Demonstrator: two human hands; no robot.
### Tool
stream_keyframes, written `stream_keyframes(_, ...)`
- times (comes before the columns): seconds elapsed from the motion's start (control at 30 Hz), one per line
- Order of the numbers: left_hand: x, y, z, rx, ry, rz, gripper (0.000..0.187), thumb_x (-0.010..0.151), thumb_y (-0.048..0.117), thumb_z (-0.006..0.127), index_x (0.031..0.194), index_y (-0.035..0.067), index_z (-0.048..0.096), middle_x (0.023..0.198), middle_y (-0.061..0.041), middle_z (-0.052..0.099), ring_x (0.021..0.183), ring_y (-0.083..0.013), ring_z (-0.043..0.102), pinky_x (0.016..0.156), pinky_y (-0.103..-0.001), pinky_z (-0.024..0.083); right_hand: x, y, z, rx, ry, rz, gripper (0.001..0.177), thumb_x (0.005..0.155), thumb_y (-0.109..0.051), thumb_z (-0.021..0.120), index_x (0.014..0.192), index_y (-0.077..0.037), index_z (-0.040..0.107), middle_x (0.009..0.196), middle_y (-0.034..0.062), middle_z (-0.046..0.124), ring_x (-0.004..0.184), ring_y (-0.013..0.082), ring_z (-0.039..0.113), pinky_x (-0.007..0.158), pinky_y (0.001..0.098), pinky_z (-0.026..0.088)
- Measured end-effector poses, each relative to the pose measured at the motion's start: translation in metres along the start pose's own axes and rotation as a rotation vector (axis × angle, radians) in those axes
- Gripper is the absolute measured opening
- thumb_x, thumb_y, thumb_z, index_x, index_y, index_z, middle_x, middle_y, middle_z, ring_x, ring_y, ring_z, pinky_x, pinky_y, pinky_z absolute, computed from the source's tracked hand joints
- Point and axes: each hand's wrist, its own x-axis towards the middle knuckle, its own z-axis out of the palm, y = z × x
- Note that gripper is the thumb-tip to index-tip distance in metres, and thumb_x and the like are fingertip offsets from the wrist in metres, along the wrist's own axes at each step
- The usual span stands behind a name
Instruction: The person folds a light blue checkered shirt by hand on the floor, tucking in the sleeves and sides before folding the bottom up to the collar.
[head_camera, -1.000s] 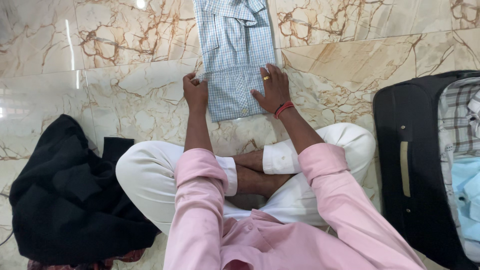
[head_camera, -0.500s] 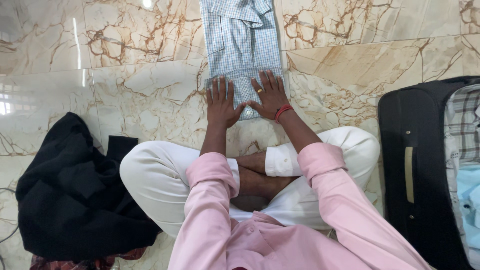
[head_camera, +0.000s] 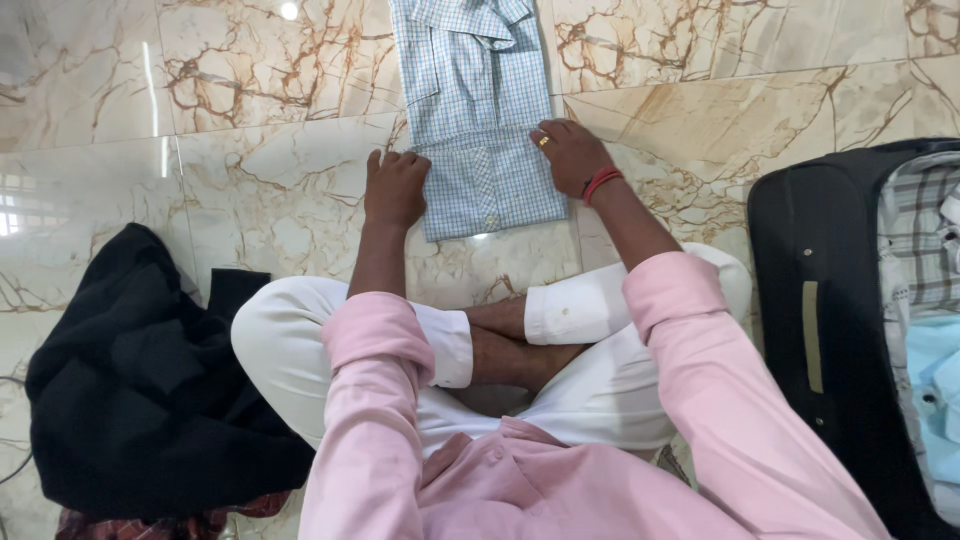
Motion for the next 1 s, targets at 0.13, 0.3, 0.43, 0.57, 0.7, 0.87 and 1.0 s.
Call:
stream_keyframes(0.13, -0.004, -0.004, -0.001, 0.108, 0.061, 0.129, 0.023, 0.084, 0.006, 0.064, 0.105, 0.013, 0.071, 0.115, -0.006, 0.069, 0.117, -0.0276, 0.060, 0.108, -0.052, 0.038, -0.007, 0.007, -0.023, -0.216, -0.145, -0.142, 0.040, 0.091, -0.006, 0.060, 0.130, -0.014, 0.066, 0.145, 0.0059, 0.057, 0.138, 0.0251, 0.050, 0.115, 0.0396, 0.043)
stream_keyframes(0.3, -0.001, -0.009, 0.006, 0.105, 0.099, 0.167, 0.013, 0.088, 0.007, 0.062, 0.097, 0.012, 0.070, 0.108, -0.006, 0.068, 0.109, -0.0268, 0.064, 0.096, -0.041, 0.047, -0.015, 0.009, -0.016, -0.187, 0.031, -0.135, 0.038, 0.088, -0.009, 0.060, 0.123, -0.018, 0.071, 0.144, 0.0011, 0.059, 0.137, 0.0220, 0.051, 0.109, 0.0393, 0.046)
stream_keyframes(0.43, -0.002, -0.007, 0.009, 0.154, 0.171, 0.184, 0.010, 0.087, 0.009, 0.061, 0.090, 0.013, 0.070, 0.099, -0.004, 0.069, 0.103, -0.0244, 0.065, 0.092, -0.040, 0.049, -0.011, 0.011, -0.011, -0.162, 0.078, -0.106, 0.029, 0.091, -0.013, 0.060, 0.115, -0.020, 0.075, 0.139, -0.0025, 0.064, 0.134, 0.0192, 0.055, 0.104, 0.0397, 0.049)
stream_keyframes(0.57, 0.000, -0.003, 0.015, 0.150, 0.175, 0.164, 0.010, 0.087, 0.010, 0.060, 0.089, 0.013, 0.071, 0.097, -0.004, 0.070, 0.099, -0.0249, 0.066, 0.089, -0.040, 0.051, -0.010, 0.010, -0.010, -0.141, 0.109, -0.081, 0.020, 0.092, -0.015, 0.062, 0.103, -0.019, 0.078, 0.132, -0.0041, 0.068, 0.123, 0.0176, 0.061, 0.095, 0.0387, 0.053)
stream_keyframes(0.7, 0.001, -0.003, 0.012, 0.093, 0.149, 0.130, 0.011, 0.089, 0.010, 0.060, 0.087, 0.013, 0.071, 0.096, -0.004, 0.071, 0.099, -0.0250, 0.067, 0.091, -0.040, 0.052, -0.009, 0.006, -0.009, -0.134, 0.124, -0.066, 0.016, 0.092, -0.016, 0.064, 0.098, -0.018, 0.078, 0.127, -0.0047, 0.070, 0.116, 0.0175, 0.064, 0.092, 0.0369, 0.055)
stream_keyframes(0.87, -0.002, -0.002, 0.001, -0.075, 0.110, 0.057, 0.013, 0.088, 0.007, 0.059, 0.091, 0.011, 0.071, 0.101, -0.006, 0.073, 0.099, -0.0292, 0.067, 0.086, -0.043, 0.053, -0.007, 0.009, -0.005, 0.053, 0.120, -0.008, 0.020, 0.091, -0.011, 0.062, 0.104, -0.015, 0.076, 0.120, 0.0009, 0.071, 0.113, 0.0240, 0.064, 0.092, 0.0396, 0.055)
stream_keyframes(1.0, -0.006, -0.004, -0.012, -0.291, 0.063, -0.037, 0.017, 0.088, 0.005, 0.059, 0.099, 0.011, 0.070, 0.101, -0.011, 0.074, 0.098, -0.0356, 0.066, 0.084, -0.048, 0.052, -0.009, 0.032, 0.008, 0.334, 0.057, 0.094, 0.021, 0.096, -0.008, 0.059, 0.111, -0.013, 0.073, 0.108, 0.0099, 0.073, 0.106, 0.0314, 0.067, 0.092, 0.0439, 0.054)
